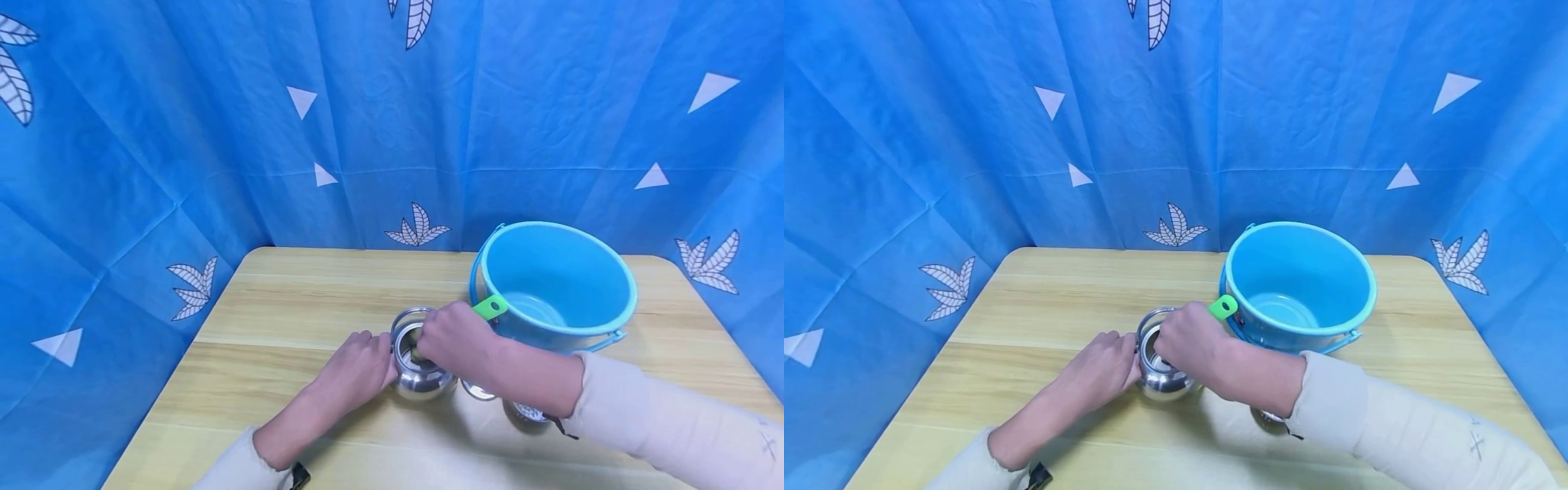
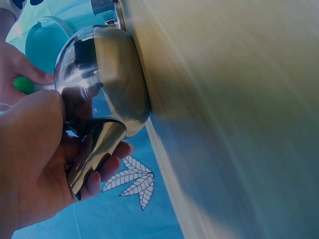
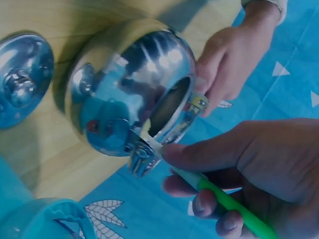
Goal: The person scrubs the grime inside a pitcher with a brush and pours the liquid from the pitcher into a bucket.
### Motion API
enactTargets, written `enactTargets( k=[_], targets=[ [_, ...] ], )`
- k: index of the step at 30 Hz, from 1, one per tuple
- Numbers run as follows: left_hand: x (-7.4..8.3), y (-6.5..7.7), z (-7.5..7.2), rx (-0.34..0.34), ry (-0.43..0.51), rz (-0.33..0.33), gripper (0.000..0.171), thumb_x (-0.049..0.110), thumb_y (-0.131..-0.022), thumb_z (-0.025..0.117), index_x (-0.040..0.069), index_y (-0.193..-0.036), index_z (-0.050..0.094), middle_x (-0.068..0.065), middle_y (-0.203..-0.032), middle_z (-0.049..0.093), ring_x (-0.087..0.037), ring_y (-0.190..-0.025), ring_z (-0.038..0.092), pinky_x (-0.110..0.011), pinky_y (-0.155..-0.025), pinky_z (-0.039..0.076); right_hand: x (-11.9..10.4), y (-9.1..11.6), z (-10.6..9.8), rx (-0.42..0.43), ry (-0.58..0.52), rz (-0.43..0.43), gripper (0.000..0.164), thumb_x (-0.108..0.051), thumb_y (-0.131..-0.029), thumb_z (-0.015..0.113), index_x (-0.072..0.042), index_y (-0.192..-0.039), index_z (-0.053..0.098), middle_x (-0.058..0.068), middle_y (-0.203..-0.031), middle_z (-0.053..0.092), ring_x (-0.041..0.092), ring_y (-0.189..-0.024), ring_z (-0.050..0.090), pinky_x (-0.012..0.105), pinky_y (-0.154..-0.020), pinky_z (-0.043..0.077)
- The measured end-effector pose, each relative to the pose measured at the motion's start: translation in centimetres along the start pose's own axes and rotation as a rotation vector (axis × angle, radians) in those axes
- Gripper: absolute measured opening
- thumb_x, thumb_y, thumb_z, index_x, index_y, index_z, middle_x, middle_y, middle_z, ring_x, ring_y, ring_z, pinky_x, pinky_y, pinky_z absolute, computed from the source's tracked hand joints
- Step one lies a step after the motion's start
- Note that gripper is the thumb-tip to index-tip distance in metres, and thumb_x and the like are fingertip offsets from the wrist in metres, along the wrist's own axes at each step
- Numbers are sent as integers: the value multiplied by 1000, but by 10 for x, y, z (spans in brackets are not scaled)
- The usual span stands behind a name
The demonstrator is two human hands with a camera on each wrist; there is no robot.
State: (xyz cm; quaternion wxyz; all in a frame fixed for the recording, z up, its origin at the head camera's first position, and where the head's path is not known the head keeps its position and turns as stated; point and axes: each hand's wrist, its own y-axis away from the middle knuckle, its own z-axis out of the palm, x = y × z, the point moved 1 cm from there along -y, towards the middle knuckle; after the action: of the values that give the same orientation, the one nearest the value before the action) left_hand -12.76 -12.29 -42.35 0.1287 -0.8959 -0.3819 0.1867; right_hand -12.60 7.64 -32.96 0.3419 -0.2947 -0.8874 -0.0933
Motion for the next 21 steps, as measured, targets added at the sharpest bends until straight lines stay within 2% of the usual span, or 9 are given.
enactTargets(
  k=[4, 10, 15, 21],
  targets=[
    [1, 0, 0, 1, -4, -3, 29, 35, -97, 65, 12, -81, 57, 7, -60, 41, -9, -56, 30, -22, -54, 31, 4, 0, -2, -8, -80, 25, 20, -38, -89, 80, -20, -82, 77, -5, -61, 62, 9, -49, 38, 18, -44, 33],
    [0, -1, 0, -8, -22, 2, 29, 36, -98, 63, 12, -81, 57, 7, -61, 42, -9, -56, 31, -22, -54, 31, 7, -1, -8, -39, -145, 36, 11, -28, -86, 84, -19, -84, 78, -3, -64, 66, 10, -49, 44, 18, -45, 37],
    [0, -1, 1, -16, -18, 3, 30, 36, -98, 63, 13, -81, 55, 7, -61, 40, -9, -56, 29, -22, -54, 29, 3, -10, -20, -183, -158, 18, 11, -32, -87, 83, -22, -87, 79, -3, -68, 67, 12, -53, 48, 21, -48, 43],
    [-1, 0, 2, 0, -23, 8, 29, 34, -99, 62, 13, -81, 54, 7, -61, 39, -10, -57, 30, -23, -54, 30, 3, -25, -30, -337, -121, -85, 16, -35, -90, 80, -25, -102, 77, -4, -77, 69, 13, -57, 52, 20, -52, 46]
  ],
)
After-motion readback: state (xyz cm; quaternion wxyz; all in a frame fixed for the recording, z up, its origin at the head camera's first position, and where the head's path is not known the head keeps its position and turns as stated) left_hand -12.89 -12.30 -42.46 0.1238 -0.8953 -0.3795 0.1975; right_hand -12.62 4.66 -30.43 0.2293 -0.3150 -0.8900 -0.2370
